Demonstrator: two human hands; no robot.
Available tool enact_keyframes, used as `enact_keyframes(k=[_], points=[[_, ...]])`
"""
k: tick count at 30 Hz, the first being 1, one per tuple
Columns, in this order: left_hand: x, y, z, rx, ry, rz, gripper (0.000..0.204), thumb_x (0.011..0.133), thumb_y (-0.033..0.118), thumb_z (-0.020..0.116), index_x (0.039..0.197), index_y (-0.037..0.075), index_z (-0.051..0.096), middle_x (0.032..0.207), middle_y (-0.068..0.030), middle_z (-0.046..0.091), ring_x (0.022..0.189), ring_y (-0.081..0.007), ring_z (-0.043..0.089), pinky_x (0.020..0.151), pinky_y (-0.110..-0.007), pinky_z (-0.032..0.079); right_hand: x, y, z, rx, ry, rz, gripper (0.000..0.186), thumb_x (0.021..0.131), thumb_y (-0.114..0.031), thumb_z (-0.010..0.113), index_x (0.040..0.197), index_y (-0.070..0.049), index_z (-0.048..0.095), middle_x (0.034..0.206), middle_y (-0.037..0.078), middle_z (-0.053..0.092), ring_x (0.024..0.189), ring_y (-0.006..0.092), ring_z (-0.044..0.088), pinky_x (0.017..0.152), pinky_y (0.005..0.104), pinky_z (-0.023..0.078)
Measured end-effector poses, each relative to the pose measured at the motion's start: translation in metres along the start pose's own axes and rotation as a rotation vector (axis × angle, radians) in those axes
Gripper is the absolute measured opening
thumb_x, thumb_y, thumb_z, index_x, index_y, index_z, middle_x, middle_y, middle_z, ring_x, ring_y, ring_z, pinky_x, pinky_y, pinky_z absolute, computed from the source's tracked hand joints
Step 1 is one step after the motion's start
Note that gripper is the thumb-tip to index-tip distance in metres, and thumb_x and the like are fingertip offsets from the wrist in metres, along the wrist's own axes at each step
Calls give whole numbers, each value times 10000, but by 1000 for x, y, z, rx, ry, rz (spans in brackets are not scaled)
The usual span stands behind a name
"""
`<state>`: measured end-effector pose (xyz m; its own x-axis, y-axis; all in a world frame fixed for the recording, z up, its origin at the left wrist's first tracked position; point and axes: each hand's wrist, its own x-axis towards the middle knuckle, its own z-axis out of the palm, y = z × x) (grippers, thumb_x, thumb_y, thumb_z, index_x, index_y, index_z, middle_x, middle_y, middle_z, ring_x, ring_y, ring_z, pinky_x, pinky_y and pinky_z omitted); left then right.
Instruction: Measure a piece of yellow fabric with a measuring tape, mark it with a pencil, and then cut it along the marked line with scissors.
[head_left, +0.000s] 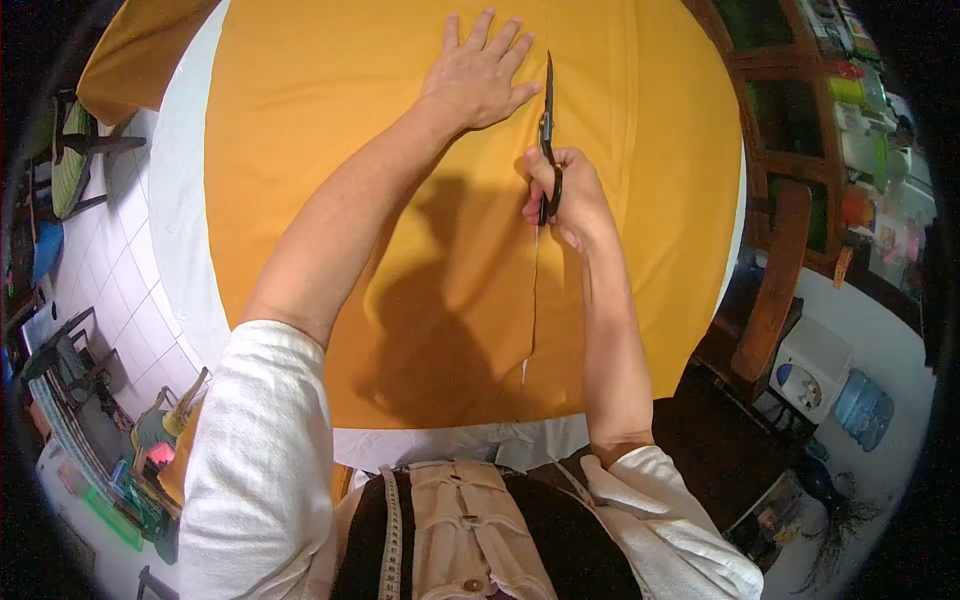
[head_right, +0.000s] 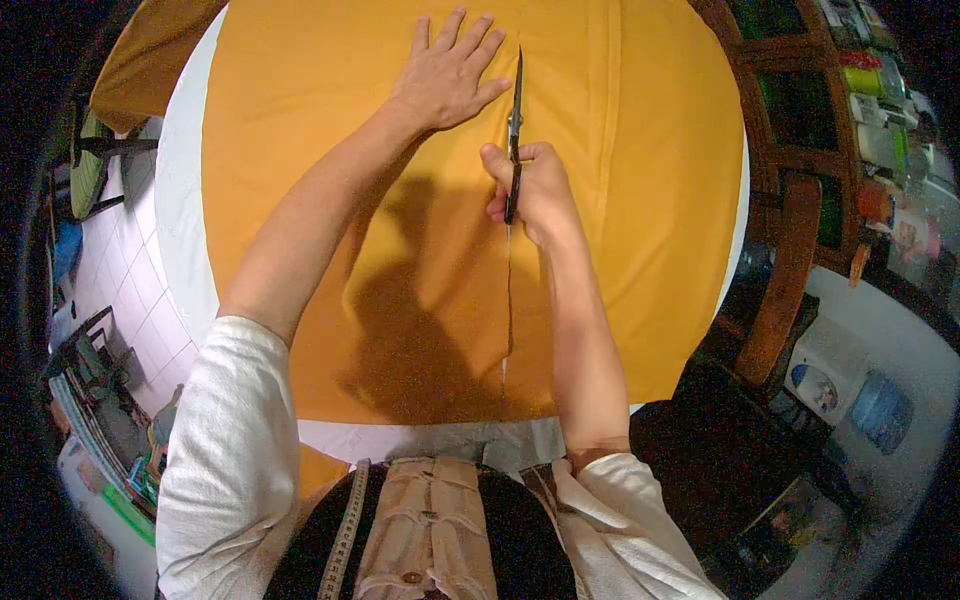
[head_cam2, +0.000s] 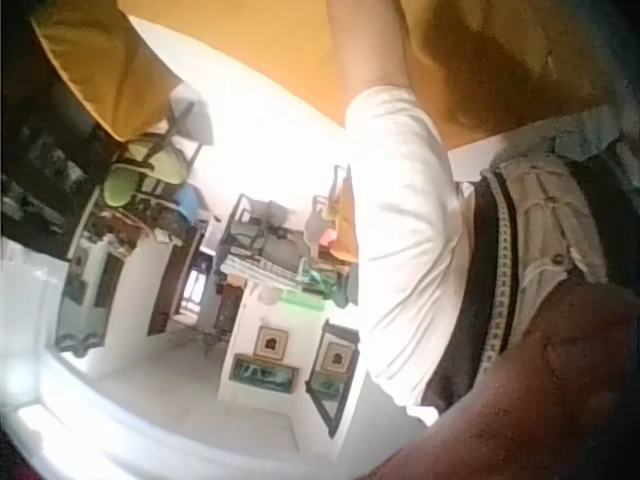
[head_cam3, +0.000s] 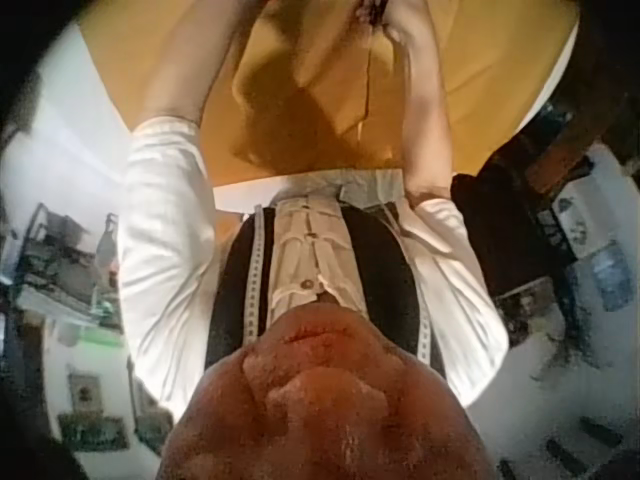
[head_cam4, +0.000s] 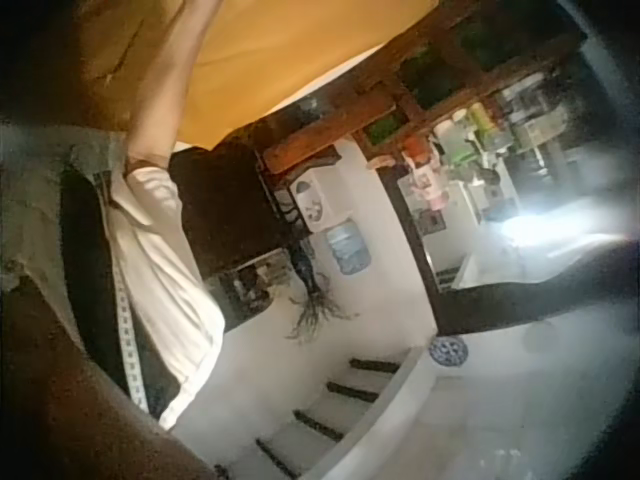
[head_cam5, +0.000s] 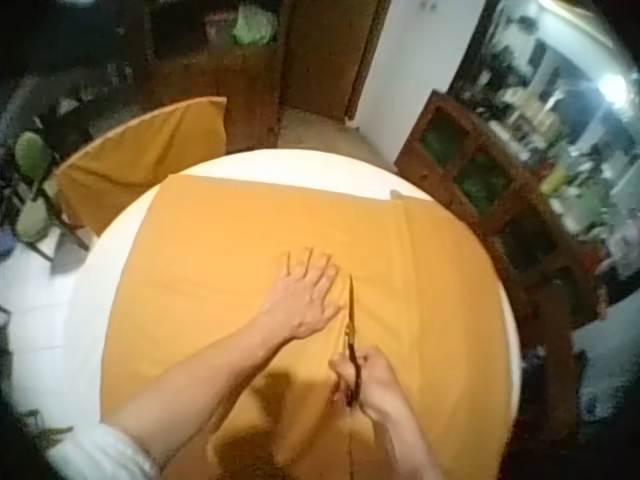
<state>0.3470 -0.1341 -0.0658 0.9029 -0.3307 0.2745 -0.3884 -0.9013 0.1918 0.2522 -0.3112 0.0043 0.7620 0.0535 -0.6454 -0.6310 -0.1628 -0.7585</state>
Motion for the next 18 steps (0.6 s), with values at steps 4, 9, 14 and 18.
enact_keyframes(k=[4, 9, 14, 18], points=[[0, 0, -2, 2, -4, -1, 757, 1013, 556, 342, 1541, 15, 386, 1629, -195, 324, 1509, -449, 236, 1204, -655, 124, -2, 5, -1, -18, 0, -9, 420, 967, -356, 720, 1018, 16, 531, 651, 47, 532, 470, 136, 517, 448, 273, 466], [-1, 2, -6, -17, 7, -3, 718, 1025, 517, 343, 1533, 12, 396, 1623, -200, 332, 1505, -453, 242, 1203, -657, 131, -1, 5, -3, -19, 1, -19, 436, 962, -364, 725, 1022, 20, 528, 652, 48, 531, 470, 139, 523, 443, 270, 466], [0, 0, 1, -9, 48, 8, 681, 1034, 478, 351, 1523, 9, 407, 1612, -207, 349, 1500, -458, 252, 1201, -658, 142, 6, -4, -5, -11, -15, -16, 440, 958, -370, 728, 1012, 21, 535, 651, 45, 532, 467, 138, 524, 434, 266, 461], [0, -2, 8, 18, 80, 22, 666, 1035, 461, 356, 1519, 7, 413, 1603, -212, 362, 1495, -462, 261, 1198, -658, 152, 5, -4, -3, -22, -13, -14, 445, 955, -378, 730, 1003, 21, 540, 652, 45, 534, 465, 136, 525, 429, 263, 458]])
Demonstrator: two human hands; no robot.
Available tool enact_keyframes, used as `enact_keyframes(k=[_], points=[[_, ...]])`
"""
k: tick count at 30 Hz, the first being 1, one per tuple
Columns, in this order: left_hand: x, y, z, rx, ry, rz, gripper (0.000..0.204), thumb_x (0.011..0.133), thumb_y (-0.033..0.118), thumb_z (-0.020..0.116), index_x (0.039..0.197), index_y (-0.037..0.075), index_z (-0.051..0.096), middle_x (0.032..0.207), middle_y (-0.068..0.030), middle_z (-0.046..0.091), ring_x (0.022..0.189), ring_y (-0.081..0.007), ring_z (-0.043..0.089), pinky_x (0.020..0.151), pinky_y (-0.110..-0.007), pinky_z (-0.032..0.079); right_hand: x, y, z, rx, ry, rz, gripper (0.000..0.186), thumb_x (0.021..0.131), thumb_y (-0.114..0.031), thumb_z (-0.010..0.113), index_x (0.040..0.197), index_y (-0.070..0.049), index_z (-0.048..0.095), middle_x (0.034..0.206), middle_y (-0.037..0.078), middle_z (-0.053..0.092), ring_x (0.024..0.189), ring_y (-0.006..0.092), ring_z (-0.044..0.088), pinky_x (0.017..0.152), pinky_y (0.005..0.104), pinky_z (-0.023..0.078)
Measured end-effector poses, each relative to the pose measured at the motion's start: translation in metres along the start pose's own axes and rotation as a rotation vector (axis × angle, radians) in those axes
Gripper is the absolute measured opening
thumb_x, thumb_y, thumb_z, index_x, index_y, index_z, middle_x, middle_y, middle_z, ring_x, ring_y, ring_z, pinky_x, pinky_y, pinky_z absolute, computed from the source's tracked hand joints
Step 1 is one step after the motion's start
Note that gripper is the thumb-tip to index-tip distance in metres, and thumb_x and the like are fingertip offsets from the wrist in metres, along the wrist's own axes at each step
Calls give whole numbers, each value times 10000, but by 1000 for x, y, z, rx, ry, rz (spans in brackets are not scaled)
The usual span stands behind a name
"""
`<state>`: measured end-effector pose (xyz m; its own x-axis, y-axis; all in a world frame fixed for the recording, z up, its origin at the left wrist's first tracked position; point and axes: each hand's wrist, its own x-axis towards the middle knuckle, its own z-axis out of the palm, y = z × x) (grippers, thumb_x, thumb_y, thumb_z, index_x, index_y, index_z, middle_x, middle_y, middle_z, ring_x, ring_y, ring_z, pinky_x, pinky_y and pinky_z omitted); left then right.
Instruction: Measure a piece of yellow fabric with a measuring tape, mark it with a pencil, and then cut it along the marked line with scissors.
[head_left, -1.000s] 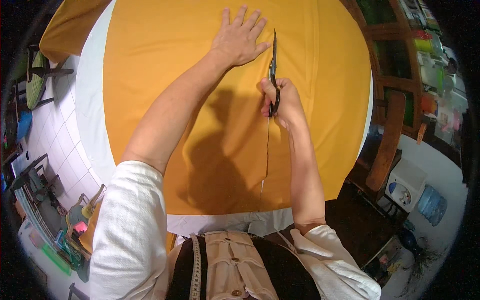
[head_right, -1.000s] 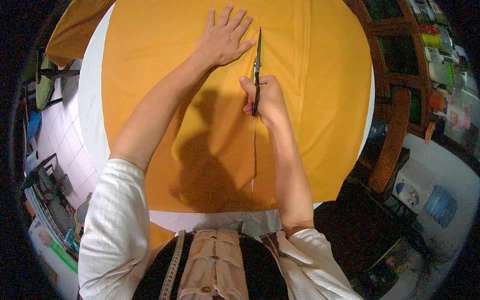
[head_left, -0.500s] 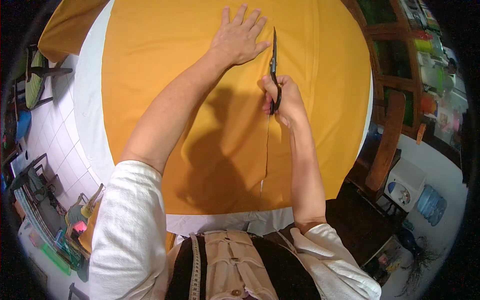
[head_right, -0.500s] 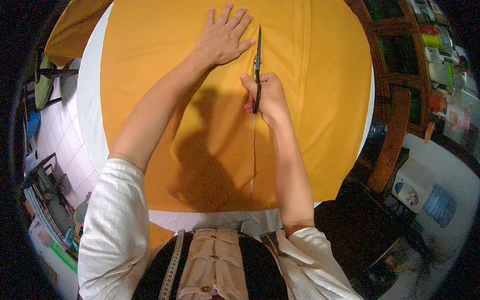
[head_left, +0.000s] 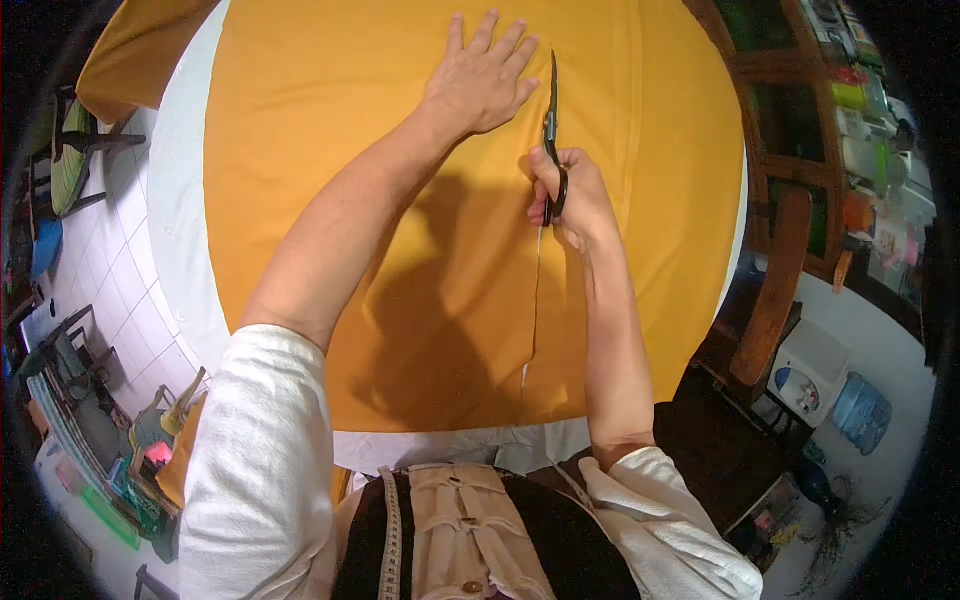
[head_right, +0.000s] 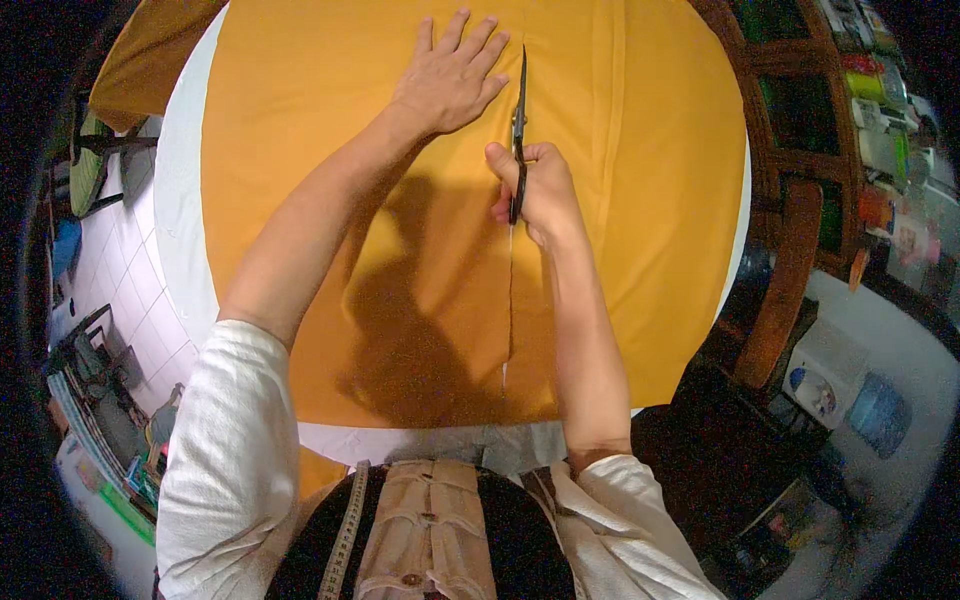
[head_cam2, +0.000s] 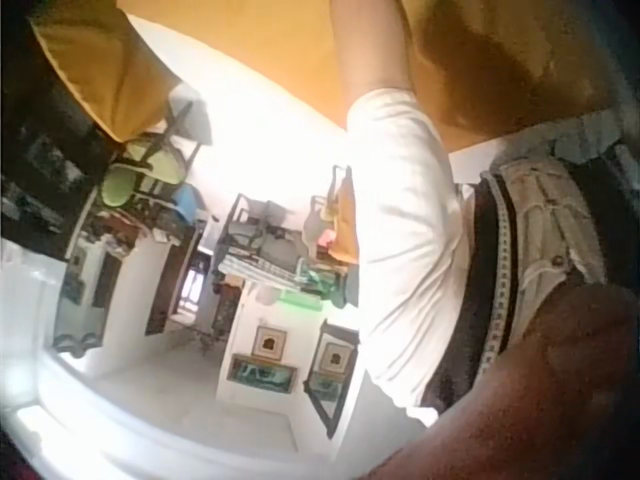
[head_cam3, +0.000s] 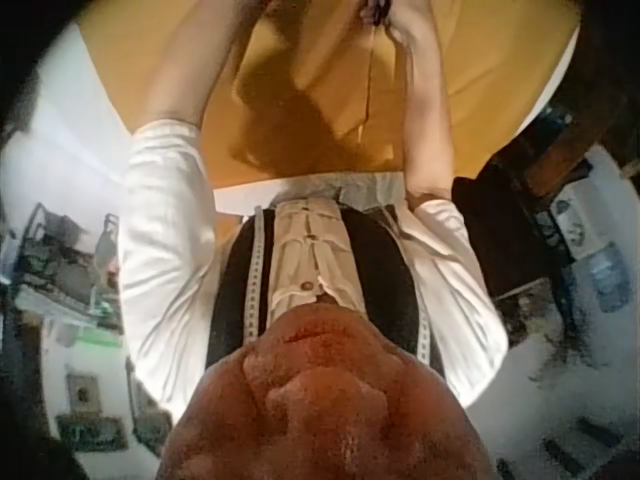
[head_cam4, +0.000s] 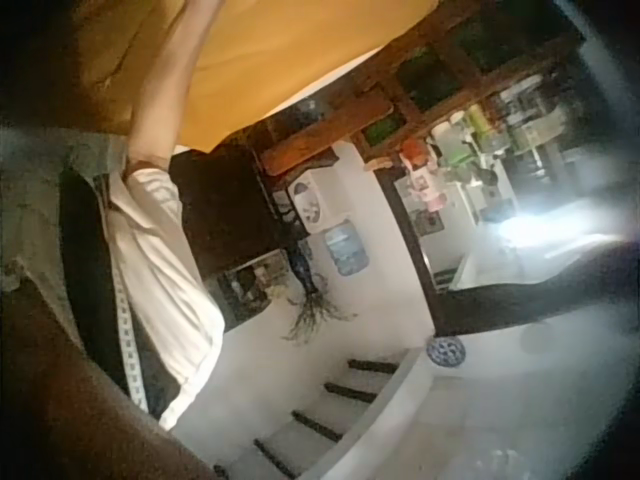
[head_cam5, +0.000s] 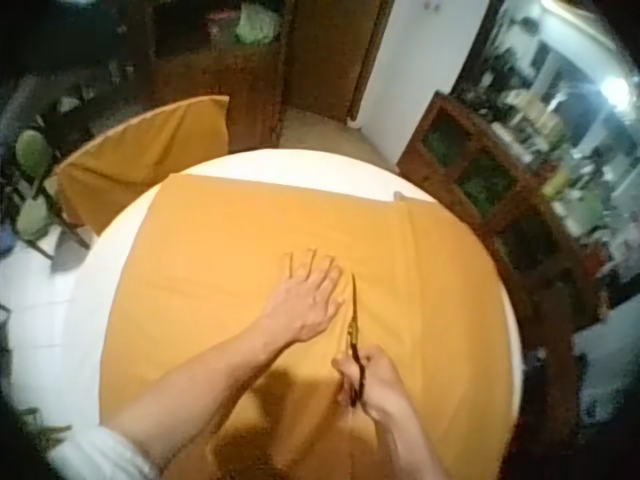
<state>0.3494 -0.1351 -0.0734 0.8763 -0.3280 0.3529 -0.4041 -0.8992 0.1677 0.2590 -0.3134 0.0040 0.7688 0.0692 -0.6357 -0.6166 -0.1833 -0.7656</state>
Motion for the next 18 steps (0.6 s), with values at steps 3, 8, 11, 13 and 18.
enact_keyframes(k=[3, 8, 11, 13, 18], points=[[-1, -1, 2, 2, 14, 4, 665, 1033, 458, 358, 1518, 7, 414, 1597, -215, 371, 1490, -468, 269, 1196, -660, 160, -4, 5, 3, -10, 42, -6, 455, 950, -392, 735, 995, 18, 543, 653, 45, 536, 463, 133, 527, 427, 261, 457], [1, 1, -1, -6, 15, 12, 665, 1032, 455, 363, 1517, 3, 413, 1593, -223, 373, 1483, -477, 278, 1190, -663, 177, 6, 3, -1, 59, 12, -33, 485, 900, -319, 795, 991, 47, 490, 607, 65, 530, 421, 145, 509, 408, 287, 461], [1, 0, 0, -3, 15, 12, 667, 1031, 456, 364, 1518, 3, 413, 1591, -226, 374, 1480, -480, 282, 1188, -663, 181, 9, -2, -2, 62, -1, -25, 488, 900, -318, 795, 997, 50, 488, 608, 65, 532, 422, 146, 512, 405, 287, 459], [2, 0, 1, 0, 15, 13, 670, 1030, 458, 366, 1518, 2, 412, 1590, -229, 375, 1477, -483, 287, 1186, -663, 186, 10, -4, -2, 64, -13, -17, 492, 901, -316, 795, 1003, 52, 485, 609, 65, 534, 423, 147, 516, 402, 288, 457], [0, -1, 0, 4, 31, 20, 669, 1028, 456, 368, 1517, 0, 413, 1586, -234, 379, 1472, -483, 297, 1184, -663, 192, 5, 3, -3, 27, 17, -52, 496, 898, -325, 797, 994, 51, 488, 609, 63, 536, 423, 149, 522, 397, 286, 459]])
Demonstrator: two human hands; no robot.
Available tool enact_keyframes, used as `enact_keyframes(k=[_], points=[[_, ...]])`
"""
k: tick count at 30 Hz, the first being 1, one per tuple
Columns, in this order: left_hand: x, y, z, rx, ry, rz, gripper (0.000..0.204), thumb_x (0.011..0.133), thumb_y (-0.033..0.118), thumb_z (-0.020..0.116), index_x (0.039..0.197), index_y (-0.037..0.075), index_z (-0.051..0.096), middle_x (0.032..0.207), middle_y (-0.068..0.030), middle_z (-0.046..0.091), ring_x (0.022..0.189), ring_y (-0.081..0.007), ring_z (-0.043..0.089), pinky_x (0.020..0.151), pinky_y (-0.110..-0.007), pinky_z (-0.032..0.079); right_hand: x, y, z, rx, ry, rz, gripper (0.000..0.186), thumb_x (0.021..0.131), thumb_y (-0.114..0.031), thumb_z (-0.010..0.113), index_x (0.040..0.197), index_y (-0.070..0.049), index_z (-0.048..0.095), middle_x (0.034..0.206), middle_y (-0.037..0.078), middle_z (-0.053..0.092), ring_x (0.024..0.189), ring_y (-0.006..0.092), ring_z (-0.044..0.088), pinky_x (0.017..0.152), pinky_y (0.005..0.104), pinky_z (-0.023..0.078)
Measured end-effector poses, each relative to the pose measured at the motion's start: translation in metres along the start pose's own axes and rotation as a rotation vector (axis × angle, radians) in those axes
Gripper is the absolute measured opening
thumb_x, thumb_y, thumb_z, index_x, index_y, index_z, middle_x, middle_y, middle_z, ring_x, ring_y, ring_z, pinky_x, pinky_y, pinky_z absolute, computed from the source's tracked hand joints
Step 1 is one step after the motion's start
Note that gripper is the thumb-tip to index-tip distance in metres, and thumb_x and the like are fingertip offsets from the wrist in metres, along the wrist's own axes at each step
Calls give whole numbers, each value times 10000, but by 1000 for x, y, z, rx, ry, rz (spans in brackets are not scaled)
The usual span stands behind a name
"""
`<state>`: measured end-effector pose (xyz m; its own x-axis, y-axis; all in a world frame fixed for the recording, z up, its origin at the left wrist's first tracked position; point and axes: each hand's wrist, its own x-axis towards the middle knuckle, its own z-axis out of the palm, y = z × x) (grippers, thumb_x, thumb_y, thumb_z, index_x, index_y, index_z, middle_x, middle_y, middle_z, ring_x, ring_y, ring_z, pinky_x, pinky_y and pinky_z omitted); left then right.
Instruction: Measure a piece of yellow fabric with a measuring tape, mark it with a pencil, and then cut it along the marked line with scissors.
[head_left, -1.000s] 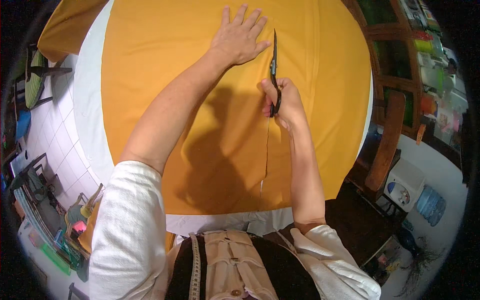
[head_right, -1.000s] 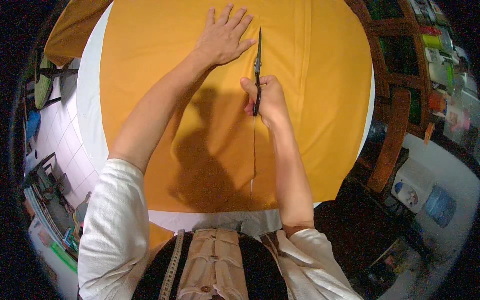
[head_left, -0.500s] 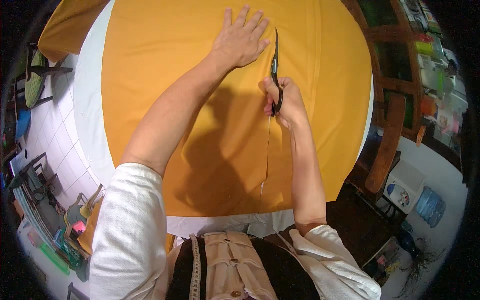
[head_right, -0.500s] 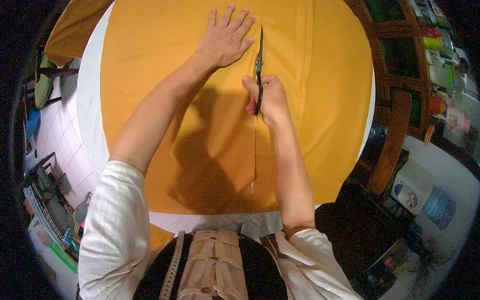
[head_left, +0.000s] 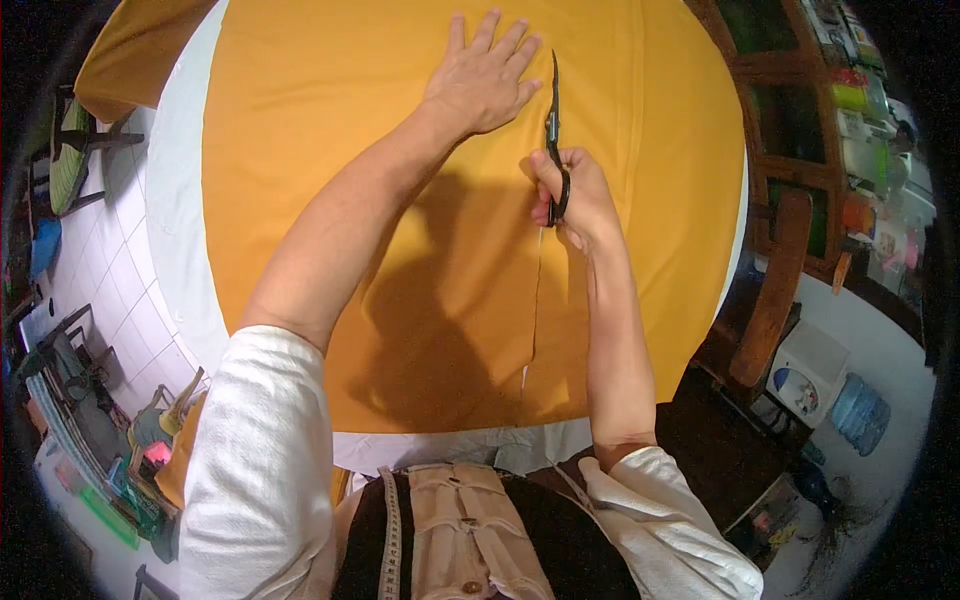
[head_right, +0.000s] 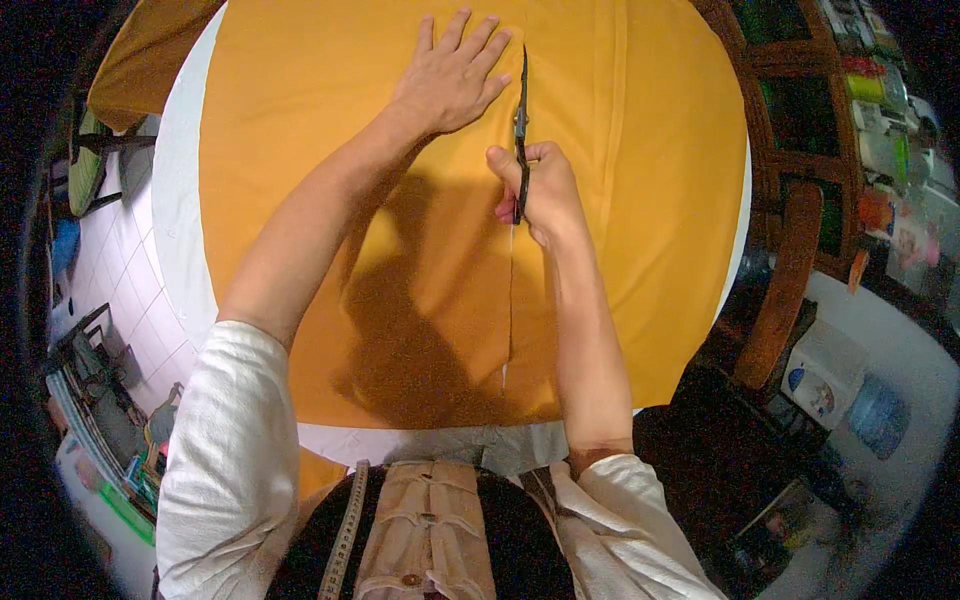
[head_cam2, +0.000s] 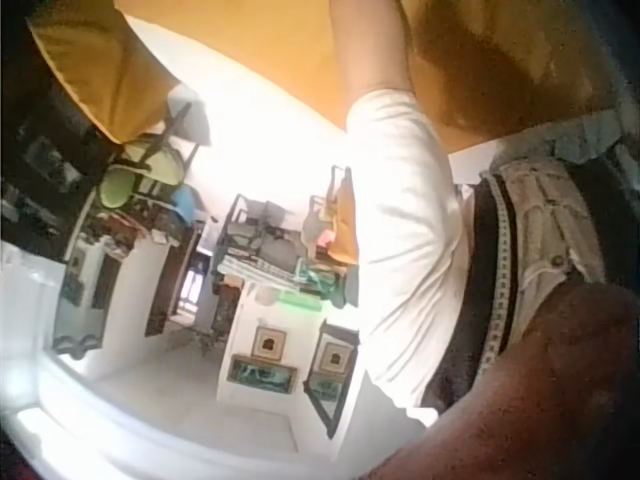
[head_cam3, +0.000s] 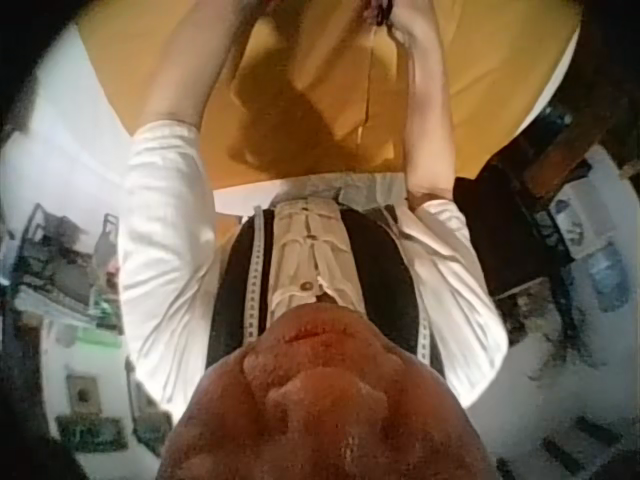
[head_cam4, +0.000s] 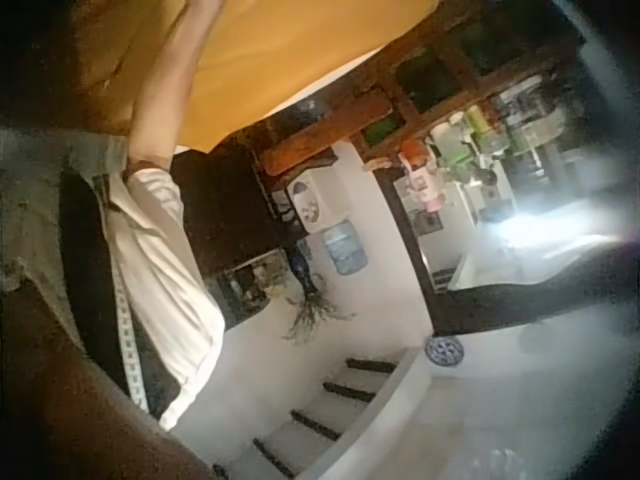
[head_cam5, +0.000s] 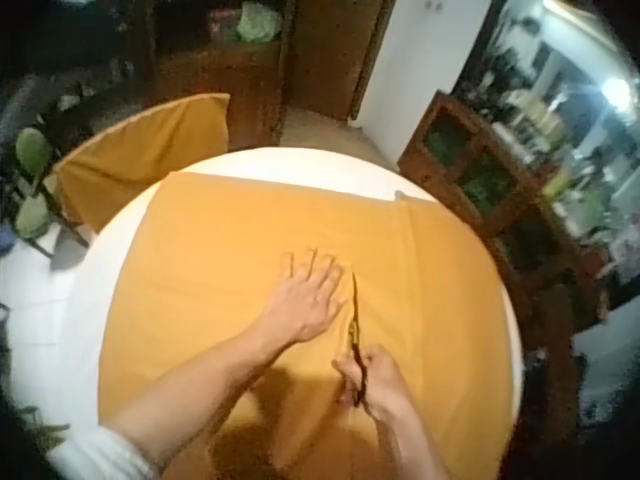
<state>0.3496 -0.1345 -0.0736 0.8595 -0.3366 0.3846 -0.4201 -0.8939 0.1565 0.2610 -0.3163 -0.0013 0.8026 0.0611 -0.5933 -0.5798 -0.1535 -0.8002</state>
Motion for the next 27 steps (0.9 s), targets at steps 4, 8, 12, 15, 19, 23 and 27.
enact_keyframes(k=[4, 8, 12, 15, 19, 23, 27], points=[[1, 0, 2, 9, 4, 4, 669, 1028, 454, 369, 1517, 0, 412, 1588, -231, 375, 1471, -482, 298, 1183, -663, 192, 8, -6, -3, 32, -29, 20, 502, 891, -333, 805, 986, 49, 493, 610, 65, 540, 423, 150, 524, 393, 283, 458], [1, 0, 1, 13, -6, 4, 668, 1029, 451, 366, 1519, 0, 408, 1594, -228, 368, 1472, -481, 294, 1183, -662, 191, 11, -11, -2, 13, -53, 37, 485, 921, -372, 768, 999, 32, 510, 627, 48, 537, 442, 139, 535, 405, 266, 458], [2, 0, -1, 9, -28, -1, 670, 1031, 451, 361, 1525, 1, 397, 1601, -222, 359, 1477, -479, 285, 1186, -663, 185, 11, -14, -2, -23, -64, 47, 474, 953, -409, 729, 1014, 15, 525, 643, 31, 534, 460, 128, 545, 418, 250, 458], [3, 2, -4, 2, -57, -11, 677, 1032, 454, 356, 1536, 3, 381, 1610, -216, 348, 1485, -477, 271, 1191, -663, 175, 10, -15, -1, -41, -51, 43, 478, 951, -413, 730, 1013, 12, 521, 642, 32, 533, 459, 128, 545, 419, 248, 459], [2, 3, -8, -9, -78, -16, 679, 1035, 452, 349, 1545, 5, 366, 1615, -214, 342, 1490, -475, 263, 1196, -663, 165, 5, -9, 3, 18, 13, -7, 479, 892, -381, 802, 913, 19, 539, 582, 48, 524, 417, 152, 521, 386, 264, 443], [2, 3, -10, -16, -92, -16, 678, 1037, 449, 344, 1549, 5, 358, 1617, -212, 340, 1493, -474, 258, 1198, -663, 160, 9, -11, 2, 47, -6, -21, 470, 877, -366, 821, 876, 19, 552, 559, 51, 520, 398, 154, 506, 373, 266, 434], [2, 3, -11, -16, -100, -15, 675, 1039, 444, 339, 1551, 5, 354, 1617, -213, 338, 1494, -474, 255, 1199, -664, 157, 11, -16, 3, 46, -37, -18, 451, 885, -359, 813, 867, 16, 561, 551, 48, 518, 390, 145, 496, 370, 262, 429]])
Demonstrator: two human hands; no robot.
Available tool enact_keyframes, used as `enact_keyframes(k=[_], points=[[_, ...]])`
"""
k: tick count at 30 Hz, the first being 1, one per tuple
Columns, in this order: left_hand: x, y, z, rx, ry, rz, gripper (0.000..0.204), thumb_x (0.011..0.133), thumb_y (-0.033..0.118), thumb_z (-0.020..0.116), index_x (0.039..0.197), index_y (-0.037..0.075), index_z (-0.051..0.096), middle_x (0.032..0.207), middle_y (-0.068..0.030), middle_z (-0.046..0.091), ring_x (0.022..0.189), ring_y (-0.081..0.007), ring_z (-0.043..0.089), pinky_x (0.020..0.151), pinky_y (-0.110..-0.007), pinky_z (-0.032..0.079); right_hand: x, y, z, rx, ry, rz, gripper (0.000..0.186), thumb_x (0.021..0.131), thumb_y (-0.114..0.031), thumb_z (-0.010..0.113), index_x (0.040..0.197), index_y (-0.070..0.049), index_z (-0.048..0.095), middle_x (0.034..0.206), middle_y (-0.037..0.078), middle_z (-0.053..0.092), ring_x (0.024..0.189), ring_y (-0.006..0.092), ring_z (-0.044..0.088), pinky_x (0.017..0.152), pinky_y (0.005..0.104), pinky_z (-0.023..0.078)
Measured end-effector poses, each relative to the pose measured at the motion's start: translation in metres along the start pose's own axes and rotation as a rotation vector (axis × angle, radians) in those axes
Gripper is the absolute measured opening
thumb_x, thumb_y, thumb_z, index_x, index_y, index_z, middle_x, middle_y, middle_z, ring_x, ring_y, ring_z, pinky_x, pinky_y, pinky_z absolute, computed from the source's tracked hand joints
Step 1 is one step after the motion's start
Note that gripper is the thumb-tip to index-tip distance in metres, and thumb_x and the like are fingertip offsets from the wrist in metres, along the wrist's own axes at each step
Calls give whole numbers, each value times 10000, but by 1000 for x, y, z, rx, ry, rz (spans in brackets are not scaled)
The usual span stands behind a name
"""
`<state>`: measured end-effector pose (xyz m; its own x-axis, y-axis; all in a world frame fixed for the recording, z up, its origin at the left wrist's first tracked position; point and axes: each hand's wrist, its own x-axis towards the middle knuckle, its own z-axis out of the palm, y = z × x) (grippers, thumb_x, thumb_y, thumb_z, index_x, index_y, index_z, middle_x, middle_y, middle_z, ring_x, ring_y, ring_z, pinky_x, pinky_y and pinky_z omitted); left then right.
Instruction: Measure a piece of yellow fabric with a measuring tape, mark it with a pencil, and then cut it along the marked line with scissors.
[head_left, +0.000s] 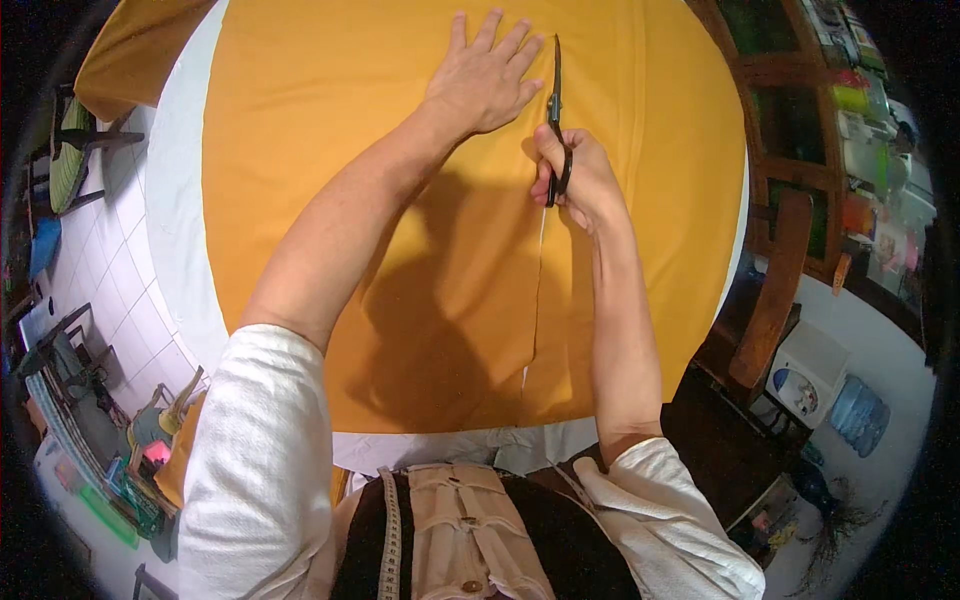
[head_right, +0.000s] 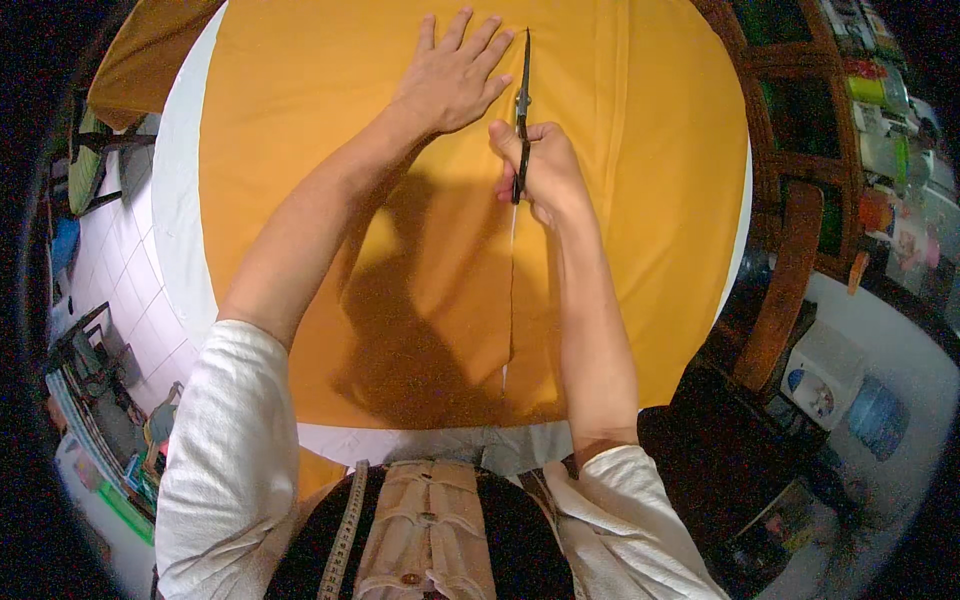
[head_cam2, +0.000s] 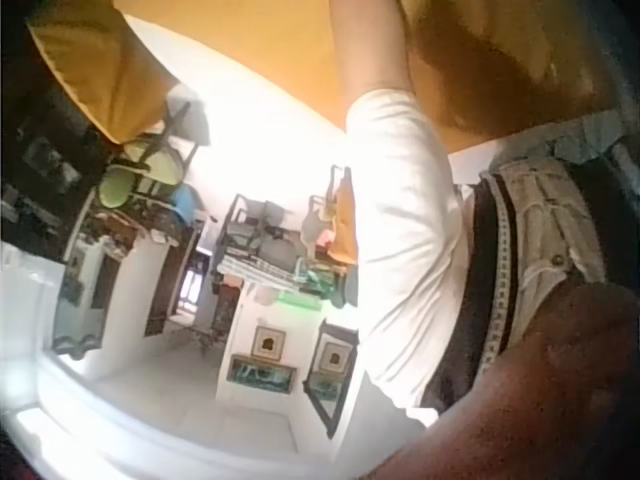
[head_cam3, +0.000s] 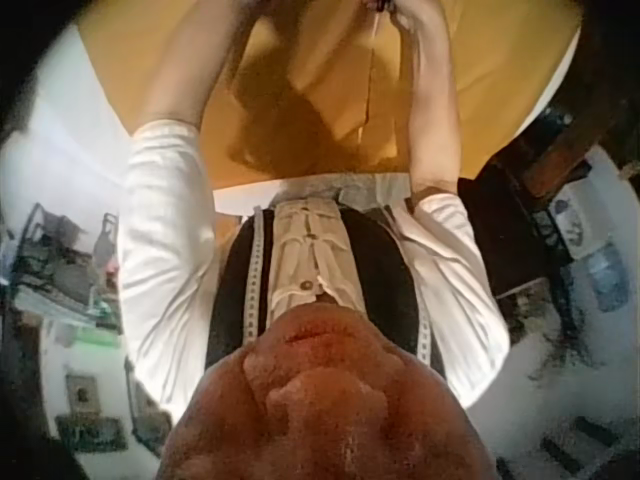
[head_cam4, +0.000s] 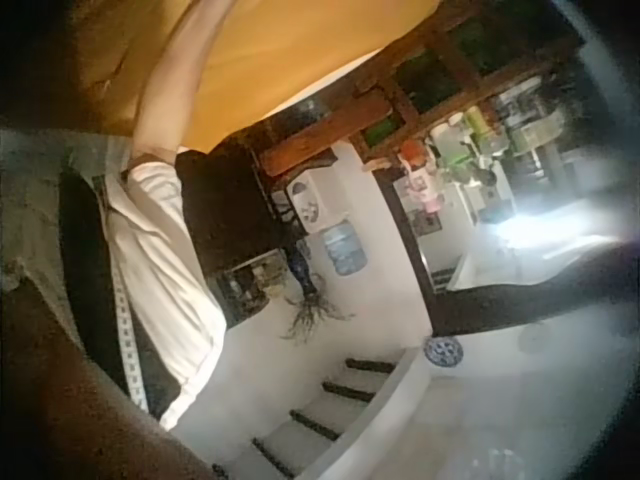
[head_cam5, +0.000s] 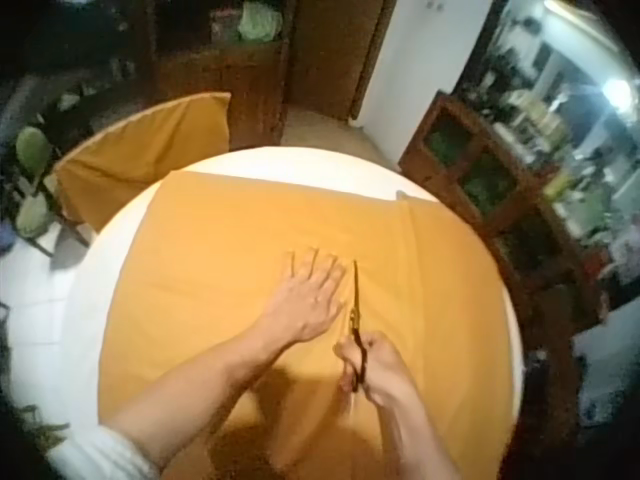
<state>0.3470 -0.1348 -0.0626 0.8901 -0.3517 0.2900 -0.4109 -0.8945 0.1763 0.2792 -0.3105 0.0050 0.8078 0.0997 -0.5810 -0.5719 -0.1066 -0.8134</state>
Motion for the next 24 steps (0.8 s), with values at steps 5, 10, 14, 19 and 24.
enact_keyframes(k=[5, 10, 14, 19, 24], points=[[2, -1, 0, 1, 2, 2, 669, 1041, 436, 334, 1551, 3, 355, 1616, -218, 338, 1495, -479, 251, 1196, -669, 158, -2, -3, 3, -32, 45, 9, 433, 896, -349, 802, 850, 14, 570, 539, 43, 515, 381, 134, 487, 368, 260, 427], [2, -2, 1, -3, 11, 9, 665, 1040, 429, 336, 1549, 1, 358, 1612, -224, 342, 1490, -486, 258, 1193, -673, 160, 1, -4, 1, -39, 44, 28, 431, 898, -350, 799, 851, 15, 573, 534, 42, 514, 381, 134, 487, 369, 264, 429], [2, 0, 1, -16, 16, 12, 665, 1040, 426, 340, 1547, -4, 358, 1608, -230, 347, 1484, -490, 268, 1191, -675, 163, 10, -10, -5, -36, -58, 46, 438, 893, -353, 803, 852, 18, 573, 534, 44, 514, 387, 140, 493, 374, 270, 436], [-1, 0, 6, -13, 57, 14, 645, 1034, 422, 355, 1536, 19, 393, 1599, -221, 365, 1472, -489, 293, 1187, -676, 168, 5, -5, 0, -38, 19, 21, 448, 883, -362, 812, 843, 14, 572, 532, 47, 514, 390, 144, 496, 377, 275, 440], [-2, 1, 11, 157, -26, -77, 627, 1054, 497, 330, 1556, 127, 394, 1637, -71, 354, 1528, -370, 241, 1194, -669, 147, 4, 0, -2, -88, 4, 10, 511, 943, -430, 736, 976, 29, 513, 593, 28, 523, 411, 132, 544, 388, 239, 448]])
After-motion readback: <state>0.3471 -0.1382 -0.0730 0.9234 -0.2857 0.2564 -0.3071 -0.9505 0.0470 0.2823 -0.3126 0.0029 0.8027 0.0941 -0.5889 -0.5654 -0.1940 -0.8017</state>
